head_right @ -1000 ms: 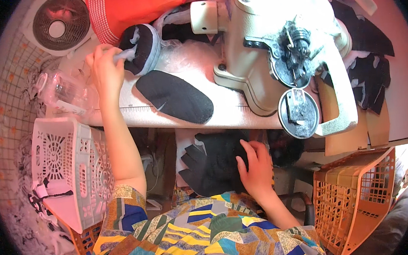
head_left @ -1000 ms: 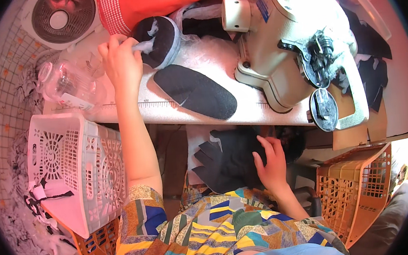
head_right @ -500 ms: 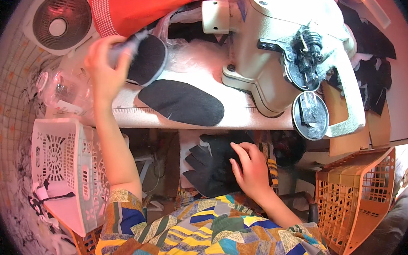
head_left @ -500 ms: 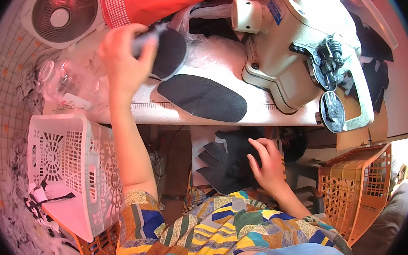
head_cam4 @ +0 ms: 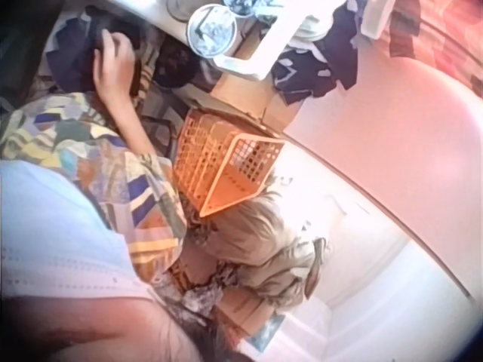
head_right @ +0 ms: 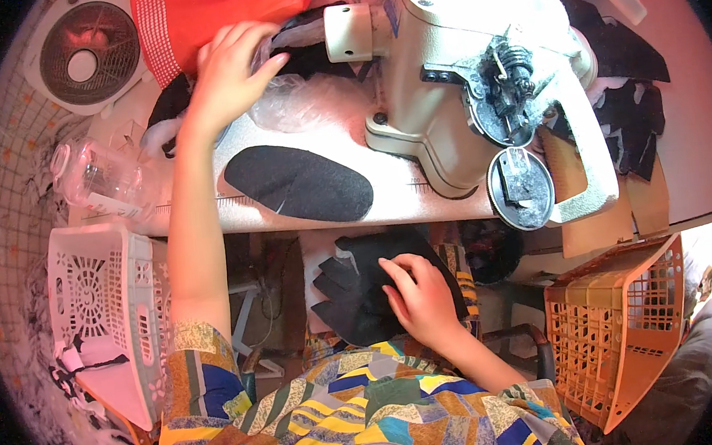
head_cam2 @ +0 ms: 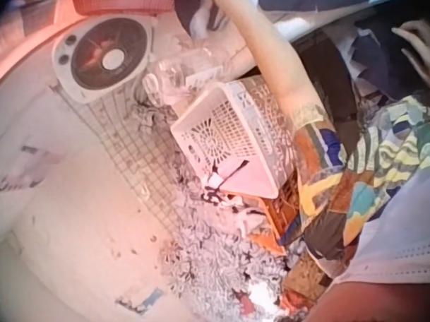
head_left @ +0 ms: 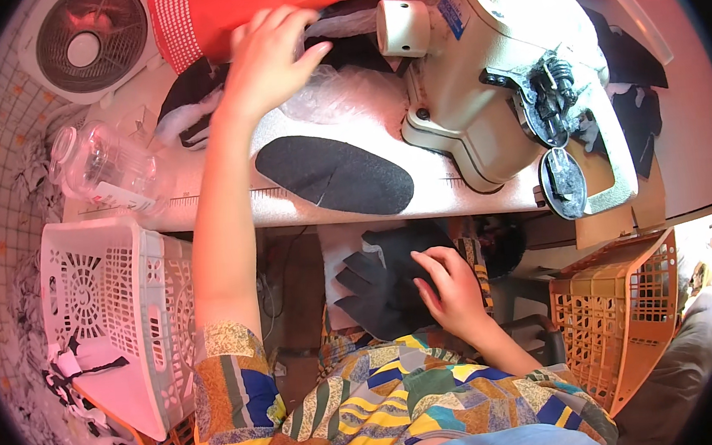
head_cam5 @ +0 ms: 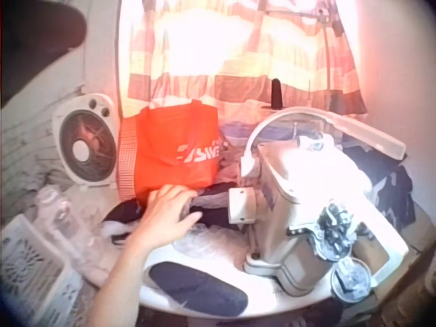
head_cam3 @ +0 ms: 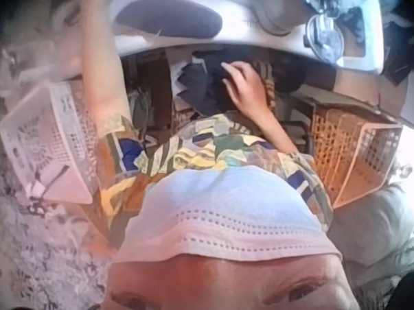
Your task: Sewing pieces of a plush toy together using a specialized fur sewing machine.
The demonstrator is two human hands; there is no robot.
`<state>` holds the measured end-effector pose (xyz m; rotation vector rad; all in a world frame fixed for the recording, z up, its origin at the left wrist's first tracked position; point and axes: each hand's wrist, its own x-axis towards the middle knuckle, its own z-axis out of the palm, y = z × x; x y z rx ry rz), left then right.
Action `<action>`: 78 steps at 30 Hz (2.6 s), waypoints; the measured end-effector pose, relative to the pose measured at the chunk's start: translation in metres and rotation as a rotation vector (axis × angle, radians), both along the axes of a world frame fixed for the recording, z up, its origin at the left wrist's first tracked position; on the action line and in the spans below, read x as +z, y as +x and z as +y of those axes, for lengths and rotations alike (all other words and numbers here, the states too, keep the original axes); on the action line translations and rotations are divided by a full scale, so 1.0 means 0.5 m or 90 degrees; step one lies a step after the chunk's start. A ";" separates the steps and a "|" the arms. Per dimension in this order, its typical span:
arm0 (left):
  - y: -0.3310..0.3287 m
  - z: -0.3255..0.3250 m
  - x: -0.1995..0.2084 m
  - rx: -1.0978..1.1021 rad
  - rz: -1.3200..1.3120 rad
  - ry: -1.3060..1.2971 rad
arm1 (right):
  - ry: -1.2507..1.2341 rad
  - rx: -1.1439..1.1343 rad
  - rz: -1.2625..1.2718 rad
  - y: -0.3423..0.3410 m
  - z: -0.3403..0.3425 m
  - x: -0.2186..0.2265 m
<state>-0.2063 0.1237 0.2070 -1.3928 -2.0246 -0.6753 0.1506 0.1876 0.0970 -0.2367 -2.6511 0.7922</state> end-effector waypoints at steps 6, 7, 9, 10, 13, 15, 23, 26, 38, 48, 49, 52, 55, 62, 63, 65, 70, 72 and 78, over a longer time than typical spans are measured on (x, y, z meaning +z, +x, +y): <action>-0.059 0.117 -0.061 -0.054 -0.053 0.210 | 0.019 0.066 0.048 -0.030 -0.006 0.045; -0.057 0.118 -0.071 -0.044 -0.123 0.301 | 0.030 0.084 0.066 -0.040 0.000 0.059; -0.062 0.108 -0.073 -0.059 -0.271 0.476 | 0.024 0.114 0.108 -0.059 0.019 0.086; -0.059 0.094 -0.066 -0.081 -0.350 0.553 | -0.004 0.125 0.135 -0.071 0.027 0.099; -0.037 0.061 -0.034 -0.325 -0.577 0.715 | -0.069 0.140 0.220 -0.132 0.046 0.154; -0.040 0.043 -0.023 -0.430 -0.639 0.730 | -0.105 0.168 0.271 -0.193 0.052 0.190; 0.001 0.036 -0.015 -0.721 -0.818 0.518 | -0.102 0.172 0.317 -0.396 0.036 0.245; 0.006 0.031 -0.003 -0.682 -0.825 0.548 | -0.116 0.134 0.379 -0.440 0.041 0.221; -0.355 -0.076 -0.086 0.477 -0.297 0.797 | 0.059 0.106 0.383 -0.477 0.038 0.123; -0.518 -0.132 -0.144 0.691 -0.542 0.363 | 0.047 0.122 0.331 -0.482 0.033 0.115; -0.521 -0.124 -0.159 0.696 -0.536 0.364 | 0.044 0.127 0.327 -0.483 0.033 0.113; -0.523 -0.109 -0.188 0.718 -0.519 0.342 | 0.052 0.134 0.314 -0.483 0.034 0.111; -0.523 -0.102 -0.184 0.725 -0.529 0.279 | 0.047 0.135 0.307 -0.482 0.033 0.110; -0.531 -0.117 -0.163 0.775 -0.534 0.273 | 0.052 0.135 0.288 -0.476 0.034 0.116; -0.534 -0.118 -0.162 0.788 -0.528 0.263 | 0.048 0.140 0.285 -0.475 0.036 0.115; -0.546 -0.130 -0.168 0.813 -0.509 0.250 | 0.039 0.142 0.287 -0.476 0.034 0.113; -0.534 -0.159 -0.158 0.841 -0.443 0.219 | 0.041 0.143 0.289 -0.480 0.028 0.116; -0.545 -0.158 -0.172 0.835 -0.434 0.229 | 0.043 0.148 0.285 -0.479 0.029 0.116; -0.554 -0.167 -0.174 0.700 -0.516 0.310 | 0.042 0.146 0.277 -0.481 0.029 0.118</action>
